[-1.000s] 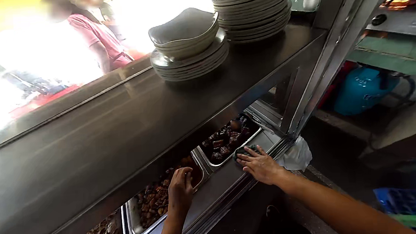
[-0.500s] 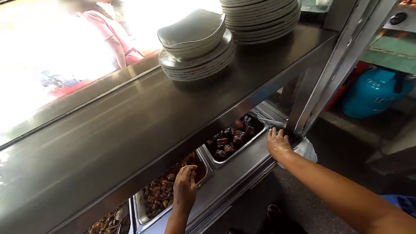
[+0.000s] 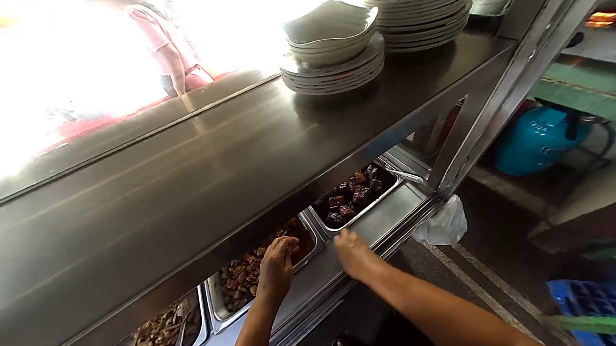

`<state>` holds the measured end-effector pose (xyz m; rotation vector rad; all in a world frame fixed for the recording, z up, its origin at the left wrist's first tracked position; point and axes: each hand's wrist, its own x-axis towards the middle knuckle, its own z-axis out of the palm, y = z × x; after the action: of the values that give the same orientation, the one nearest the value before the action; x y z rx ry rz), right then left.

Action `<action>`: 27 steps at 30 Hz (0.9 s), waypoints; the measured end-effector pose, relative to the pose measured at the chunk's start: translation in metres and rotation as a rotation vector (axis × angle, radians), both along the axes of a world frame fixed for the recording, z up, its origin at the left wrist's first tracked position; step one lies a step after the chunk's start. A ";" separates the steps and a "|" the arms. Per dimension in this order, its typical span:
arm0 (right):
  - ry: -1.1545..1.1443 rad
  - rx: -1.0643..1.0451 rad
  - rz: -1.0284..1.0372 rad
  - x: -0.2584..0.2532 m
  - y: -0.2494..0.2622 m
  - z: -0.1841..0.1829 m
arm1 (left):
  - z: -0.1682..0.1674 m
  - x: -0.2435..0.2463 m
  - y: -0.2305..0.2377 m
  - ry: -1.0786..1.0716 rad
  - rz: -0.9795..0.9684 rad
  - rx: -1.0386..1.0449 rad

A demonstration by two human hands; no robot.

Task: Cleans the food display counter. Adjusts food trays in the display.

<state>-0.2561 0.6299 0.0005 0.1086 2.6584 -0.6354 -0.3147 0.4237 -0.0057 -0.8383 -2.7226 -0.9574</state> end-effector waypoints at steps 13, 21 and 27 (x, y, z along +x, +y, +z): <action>0.183 -0.254 0.245 -0.039 0.029 -0.025 | 0.005 0.000 -0.009 -0.012 0.019 0.031; 0.141 -0.006 0.247 0.017 -0.015 -0.030 | 0.005 0.006 -0.004 -0.011 0.062 0.021; 0.214 0.004 0.067 0.018 0.085 -0.043 | 0.003 0.005 0.005 0.000 0.089 0.026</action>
<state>-0.2378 0.7150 -0.0423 -0.0495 2.8544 -0.6528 -0.3096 0.4284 -0.0029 -0.7060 -2.7154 -0.9726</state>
